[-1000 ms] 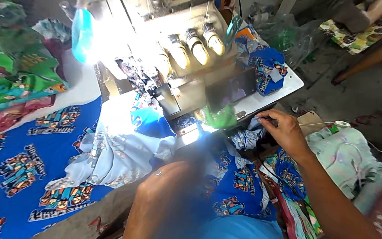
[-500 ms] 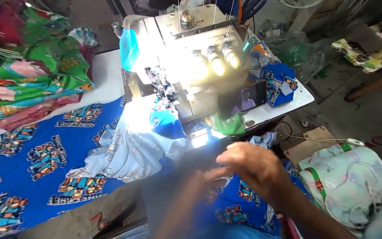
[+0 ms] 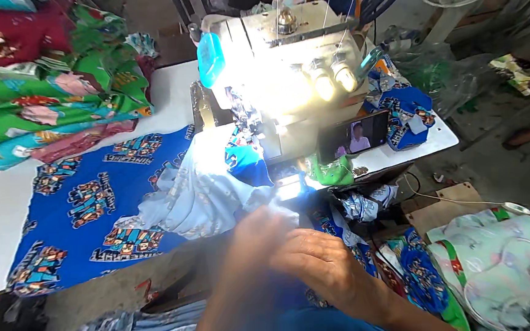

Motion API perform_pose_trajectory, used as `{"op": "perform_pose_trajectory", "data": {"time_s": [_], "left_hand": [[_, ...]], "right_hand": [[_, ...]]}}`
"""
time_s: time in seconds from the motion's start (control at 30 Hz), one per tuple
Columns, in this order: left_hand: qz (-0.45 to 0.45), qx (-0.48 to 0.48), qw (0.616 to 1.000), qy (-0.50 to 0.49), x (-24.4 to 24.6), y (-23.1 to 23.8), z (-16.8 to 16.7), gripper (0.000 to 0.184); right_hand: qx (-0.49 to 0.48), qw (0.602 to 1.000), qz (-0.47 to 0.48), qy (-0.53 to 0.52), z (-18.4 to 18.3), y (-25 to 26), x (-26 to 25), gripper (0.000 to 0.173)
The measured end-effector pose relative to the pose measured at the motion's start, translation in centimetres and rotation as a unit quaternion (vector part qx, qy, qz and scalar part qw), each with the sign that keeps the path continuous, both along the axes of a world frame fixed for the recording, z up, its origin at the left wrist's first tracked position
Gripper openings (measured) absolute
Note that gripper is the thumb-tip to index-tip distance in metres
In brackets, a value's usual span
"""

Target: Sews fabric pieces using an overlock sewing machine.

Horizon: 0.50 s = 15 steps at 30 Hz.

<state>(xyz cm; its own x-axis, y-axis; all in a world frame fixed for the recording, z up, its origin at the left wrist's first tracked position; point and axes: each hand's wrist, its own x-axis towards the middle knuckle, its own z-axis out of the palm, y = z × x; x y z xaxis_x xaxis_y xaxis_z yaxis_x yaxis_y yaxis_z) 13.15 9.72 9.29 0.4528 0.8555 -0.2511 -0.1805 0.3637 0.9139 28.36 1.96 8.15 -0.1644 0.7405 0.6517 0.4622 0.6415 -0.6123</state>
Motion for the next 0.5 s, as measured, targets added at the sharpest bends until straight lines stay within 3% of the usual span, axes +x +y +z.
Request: {"op": "perform_pose_trajectory", "data": {"time_s": [0.1, 0.27, 0.5], "left_hand": [[0.032, 0.101, 0.993, 0.048, -0.1, 0.3, 0.6, 0.011], [0.054, 0.241, 0.959, 0.138, -1.9, 1.6, 1.9, 0.008], [0.043, 0.179, 0.969, 0.162, -3.6, 3.1, 3.9, 0.017]], "right_hand": [[-0.024, 0.999, -0.02, 0.031, 0.4, 0.4, 1.3, 0.015], [-0.047, 0.98, -0.177, 0.071, 1.1, 3.2, 7.2, 0.016], [-0.034, 0.959, -0.251, 0.127, 4.8, 10.7, 14.0, 0.042]]}}
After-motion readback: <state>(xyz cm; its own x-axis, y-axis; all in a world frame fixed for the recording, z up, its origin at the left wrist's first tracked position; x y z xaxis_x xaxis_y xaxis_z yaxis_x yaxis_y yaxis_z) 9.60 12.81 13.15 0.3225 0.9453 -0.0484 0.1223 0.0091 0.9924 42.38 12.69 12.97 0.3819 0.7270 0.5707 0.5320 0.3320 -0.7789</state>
